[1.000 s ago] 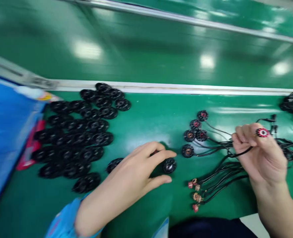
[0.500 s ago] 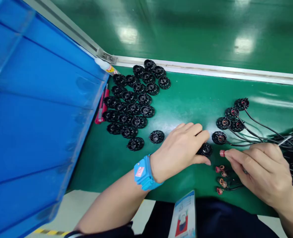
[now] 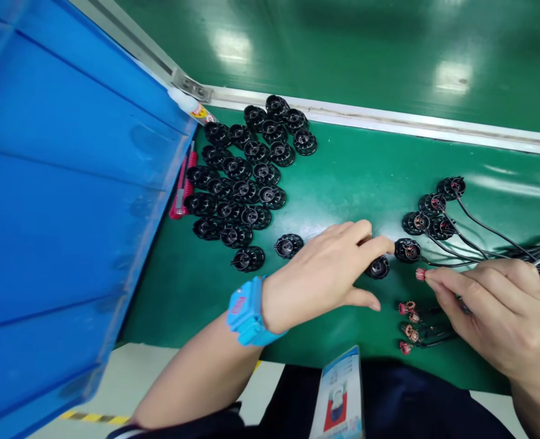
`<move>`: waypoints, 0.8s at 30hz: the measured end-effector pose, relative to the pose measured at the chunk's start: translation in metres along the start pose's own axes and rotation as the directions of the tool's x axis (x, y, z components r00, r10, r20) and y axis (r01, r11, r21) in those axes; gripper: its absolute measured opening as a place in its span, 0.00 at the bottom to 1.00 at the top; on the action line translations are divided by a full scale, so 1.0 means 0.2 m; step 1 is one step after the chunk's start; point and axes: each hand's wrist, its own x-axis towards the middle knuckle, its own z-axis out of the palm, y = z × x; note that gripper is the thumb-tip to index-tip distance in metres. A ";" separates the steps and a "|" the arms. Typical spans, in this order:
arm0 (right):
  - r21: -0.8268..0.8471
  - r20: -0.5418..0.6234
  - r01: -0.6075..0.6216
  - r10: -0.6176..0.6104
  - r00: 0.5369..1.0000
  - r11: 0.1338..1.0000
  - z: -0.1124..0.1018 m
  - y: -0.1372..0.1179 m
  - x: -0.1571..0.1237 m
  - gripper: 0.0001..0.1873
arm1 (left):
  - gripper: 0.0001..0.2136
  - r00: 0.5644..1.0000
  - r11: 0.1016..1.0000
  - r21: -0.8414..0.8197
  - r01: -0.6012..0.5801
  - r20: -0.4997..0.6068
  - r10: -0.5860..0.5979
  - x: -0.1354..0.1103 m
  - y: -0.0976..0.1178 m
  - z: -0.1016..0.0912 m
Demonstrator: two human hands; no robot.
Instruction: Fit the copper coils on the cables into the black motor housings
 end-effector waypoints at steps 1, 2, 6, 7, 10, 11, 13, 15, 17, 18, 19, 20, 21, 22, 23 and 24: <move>0.002 0.002 0.000 0.000 1.000 1.000 0.00 0.00 0.00 0.11 | 0.32 1.000 1.000 -0.021 -0.006 0.019 0.006 -0.01 -0.01 -0.01; 0.003 0.003 0.002 -0.002 1.000 1.000 0.00 0.00 -0.01 0.11 | 0.30 0.999 0.999 -0.039 -0.009 0.034 0.011 -0.02 -0.03 -0.01; 0.029 0.036 0.033 -0.034 0.999 0.999 -0.01 -0.01 -0.02 0.13 | 0.19 1.000 0.995 -0.097 -0.003 0.027 0.006 0.00 -0.03 0.02; 0.041 0.055 0.050 -0.052 0.997 0.998 -0.01 -0.01 -0.02 0.13 | 0.18 1.000 0.995 -0.103 -0.008 0.015 0.010 0.01 -0.01 0.04; 0.046 0.117 0.125 -0.130 0.985 0.991 -0.03 -0.02 -0.01 0.10 | 0.19 0.999 0.992 -0.122 -0.032 -0.028 0.028 0.05 0.04 0.10; 0.031 0.137 0.150 -0.153 0.979 0.988 -0.03 -0.02 0.00 0.08 | 0.19 0.999 0.991 -0.132 -0.038 -0.041 0.032 0.06 0.05 0.12; -0.018 0.172 0.190 -0.184 0.968 0.982 -0.03 -0.03 0.01 0.06 | 0.18 0.997 0.988 -0.150 -0.040 -0.066 0.030 0.07 0.07 0.14; -0.058 0.198 0.221 -0.205 0.958 0.974 -0.04 -0.04 0.02 0.06 | 0.18 0.996 0.987 -0.156 -0.035 -0.085 0.022 0.08 0.09 0.15; -0.077 0.220 0.237 -0.215 0.951 0.969 -0.04 -0.05 0.02 0.06 | 0.17 0.995 0.988 -0.153 -0.029 -0.094 0.015 0.08 0.10 0.16; -0.080 0.235 0.242 -0.218 0.947 0.967 -0.05 -0.06 0.03 0.07 | 0.17 0.995 0.988 -0.151 -0.030 -0.098 0.015 0.08 0.10 0.17; -0.084 0.250 0.240 -0.213 0.944 0.967 -0.05 -0.07 0.03 0.08 | 0.17 0.995 0.988 -0.149 -0.031 -0.102 0.016 0.08 0.11 0.18; -0.092 0.267 0.233 -0.201 0.942 0.968 -0.05 -0.07 0.04 0.09 | 0.17 0.994 0.989 -0.147 -0.034 -0.107 0.018 0.09 0.11 0.18; -0.099 0.284 0.226 -0.190 0.940 0.969 -0.06 -0.08 0.05 0.10 | 0.16 0.994 0.988 -0.147 -0.036 -0.112 0.019 0.09 0.11 0.19; -0.101 0.299 0.219 -0.180 0.937 0.971 -0.06 -0.09 0.06 0.11 | 0.16 0.993 0.988 -0.149 -0.038 -0.119 0.020 0.09 0.12 0.19; -0.098 0.316 0.212 -0.171 0.933 0.972 -0.06 -0.09 0.08 0.13 | 0.16 0.991 0.988 -0.151 -0.039 -0.129 0.020 0.09 0.12 0.20; -0.093 0.331 0.206 -0.165 0.929 0.974 -0.07 -0.10 0.09 0.13 | 0.15 0.991 0.987 -0.155 -0.042 -0.136 0.021 0.09 0.12 0.20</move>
